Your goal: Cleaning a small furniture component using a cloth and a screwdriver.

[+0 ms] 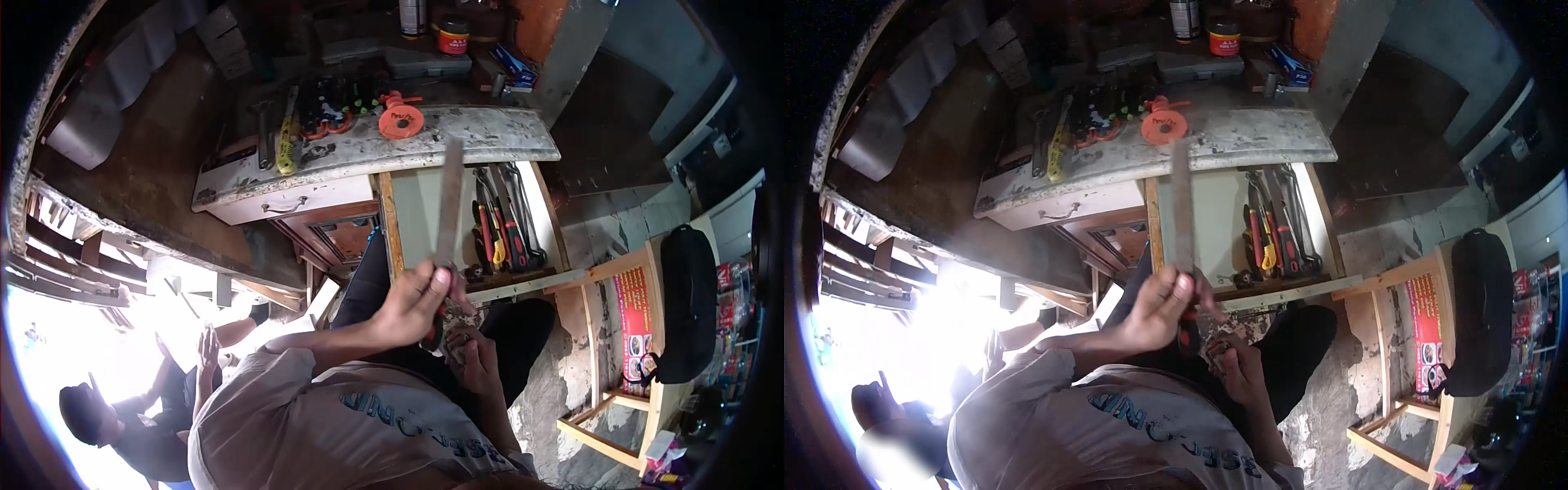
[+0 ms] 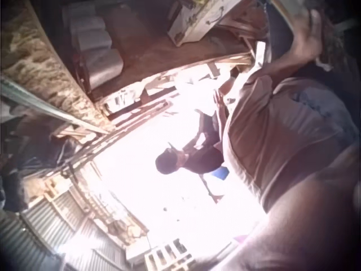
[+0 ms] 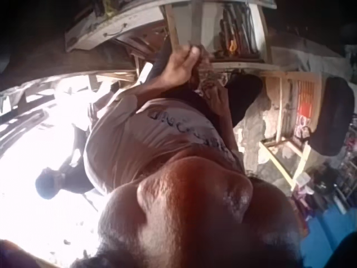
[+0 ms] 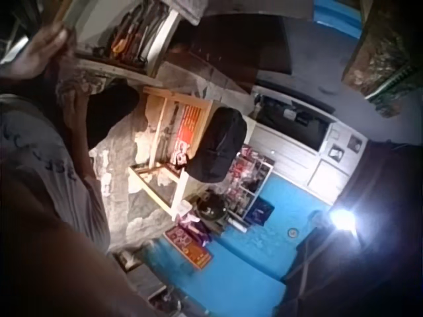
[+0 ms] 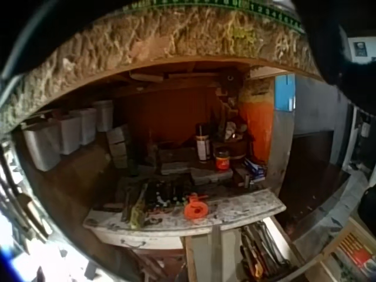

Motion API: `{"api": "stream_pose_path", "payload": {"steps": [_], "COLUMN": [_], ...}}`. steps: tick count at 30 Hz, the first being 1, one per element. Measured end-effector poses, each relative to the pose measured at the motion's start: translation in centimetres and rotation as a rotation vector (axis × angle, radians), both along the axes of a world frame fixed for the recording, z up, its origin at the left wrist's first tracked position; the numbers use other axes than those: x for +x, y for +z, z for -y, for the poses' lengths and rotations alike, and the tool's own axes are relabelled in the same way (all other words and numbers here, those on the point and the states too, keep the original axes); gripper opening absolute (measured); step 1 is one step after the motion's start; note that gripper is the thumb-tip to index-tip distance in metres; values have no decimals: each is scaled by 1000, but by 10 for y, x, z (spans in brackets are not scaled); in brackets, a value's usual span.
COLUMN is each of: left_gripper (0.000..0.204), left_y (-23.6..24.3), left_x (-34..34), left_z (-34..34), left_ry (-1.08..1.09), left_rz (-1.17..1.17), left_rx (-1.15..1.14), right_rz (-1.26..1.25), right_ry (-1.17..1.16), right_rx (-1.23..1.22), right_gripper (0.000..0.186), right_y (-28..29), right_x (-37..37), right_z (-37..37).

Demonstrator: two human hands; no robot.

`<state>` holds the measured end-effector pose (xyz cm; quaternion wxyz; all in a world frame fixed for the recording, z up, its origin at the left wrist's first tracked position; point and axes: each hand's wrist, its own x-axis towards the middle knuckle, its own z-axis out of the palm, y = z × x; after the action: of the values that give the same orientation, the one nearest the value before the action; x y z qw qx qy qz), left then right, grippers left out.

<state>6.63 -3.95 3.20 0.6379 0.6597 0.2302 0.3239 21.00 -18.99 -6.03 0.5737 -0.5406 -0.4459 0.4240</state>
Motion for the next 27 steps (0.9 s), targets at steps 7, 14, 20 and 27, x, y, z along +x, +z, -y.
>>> {"api": "stream_pose_path", "payload": {"steps": [7,14,20,27], "left_gripper": [19,31,31,56], "left_y": [45,51,42,56], "left_x": [-57,-151,-255,-230], "left_z": [-97,-155,-295,-365], "left_ry": [432,721,741,938], "left_rz": [329,-198,-277,-775], "left_rx": [-229,64,89,309], "right_rz": [-10,-328,-346,-213], "right_ry": [-139,-106,-106,-124], "right_rx": [-162,-263,-344,-383], "right_gripper": [43,39,37,33], "right_y": [-116,-110,-124,-141], "right_x": [14,23,28,27], "right_z": [28,22,27,27]}}
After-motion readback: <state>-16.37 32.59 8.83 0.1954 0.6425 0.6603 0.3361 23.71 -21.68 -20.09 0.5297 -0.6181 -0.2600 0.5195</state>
